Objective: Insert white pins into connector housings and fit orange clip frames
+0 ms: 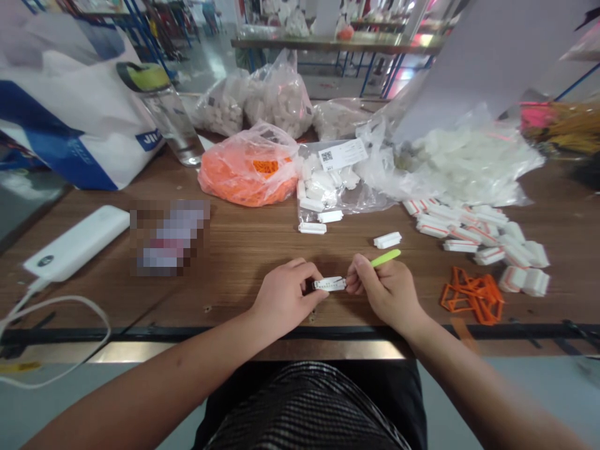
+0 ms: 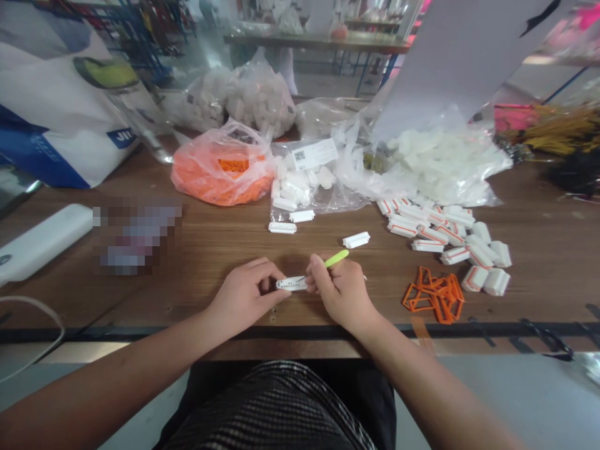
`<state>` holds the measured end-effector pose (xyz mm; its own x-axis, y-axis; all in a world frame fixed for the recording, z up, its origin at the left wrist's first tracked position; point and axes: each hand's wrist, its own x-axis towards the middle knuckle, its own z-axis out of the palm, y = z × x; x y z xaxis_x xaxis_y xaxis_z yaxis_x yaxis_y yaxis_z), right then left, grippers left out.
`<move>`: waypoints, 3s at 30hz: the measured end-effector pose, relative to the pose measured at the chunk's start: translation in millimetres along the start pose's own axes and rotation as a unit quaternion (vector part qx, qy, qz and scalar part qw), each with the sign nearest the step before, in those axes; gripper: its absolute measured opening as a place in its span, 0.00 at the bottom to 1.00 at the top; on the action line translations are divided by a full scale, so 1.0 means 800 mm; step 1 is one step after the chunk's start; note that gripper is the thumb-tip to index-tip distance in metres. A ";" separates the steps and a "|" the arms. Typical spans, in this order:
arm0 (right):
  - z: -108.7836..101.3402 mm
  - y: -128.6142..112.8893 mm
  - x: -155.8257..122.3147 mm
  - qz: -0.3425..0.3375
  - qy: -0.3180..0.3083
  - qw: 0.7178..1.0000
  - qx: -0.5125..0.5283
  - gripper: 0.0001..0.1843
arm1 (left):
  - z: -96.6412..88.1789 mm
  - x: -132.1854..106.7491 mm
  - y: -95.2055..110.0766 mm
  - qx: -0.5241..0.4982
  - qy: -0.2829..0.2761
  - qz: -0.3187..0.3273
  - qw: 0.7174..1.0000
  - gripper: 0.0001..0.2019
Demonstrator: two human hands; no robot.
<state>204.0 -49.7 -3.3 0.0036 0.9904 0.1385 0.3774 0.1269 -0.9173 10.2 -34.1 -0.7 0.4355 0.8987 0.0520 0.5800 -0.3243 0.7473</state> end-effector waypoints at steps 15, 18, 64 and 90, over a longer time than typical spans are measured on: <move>-0.001 -0.005 0.003 0.032 0.059 0.997 0.036 0.23 | 0.001 0.000 -0.001 0.012 -0.002 0.002 1.000 0.05; -0.002 -0.002 0.002 0.039 0.056 0.997 0.040 0.24 | 0.000 0.000 0.000 0.011 -0.004 -0.001 1.000 0.05; -0.003 -0.006 0.003 0.060 0.044 0.995 0.070 0.26 | -0.002 0.000 0.001 0.020 -0.007 0.001 1.000 0.04; -0.009 -0.001 -0.006 -0.098 -0.034 0.984 -0.143 0.22 | -0.001 -0.001 0.002 -0.005 -0.005 -0.004 1.000 0.03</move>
<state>210.2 -54.7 -0.2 -0.1537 0.9509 0.2687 0.6100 0.3052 -0.7313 10.2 -35.2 0.9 0.4377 0.8983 0.0386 0.5771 -0.3136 0.7541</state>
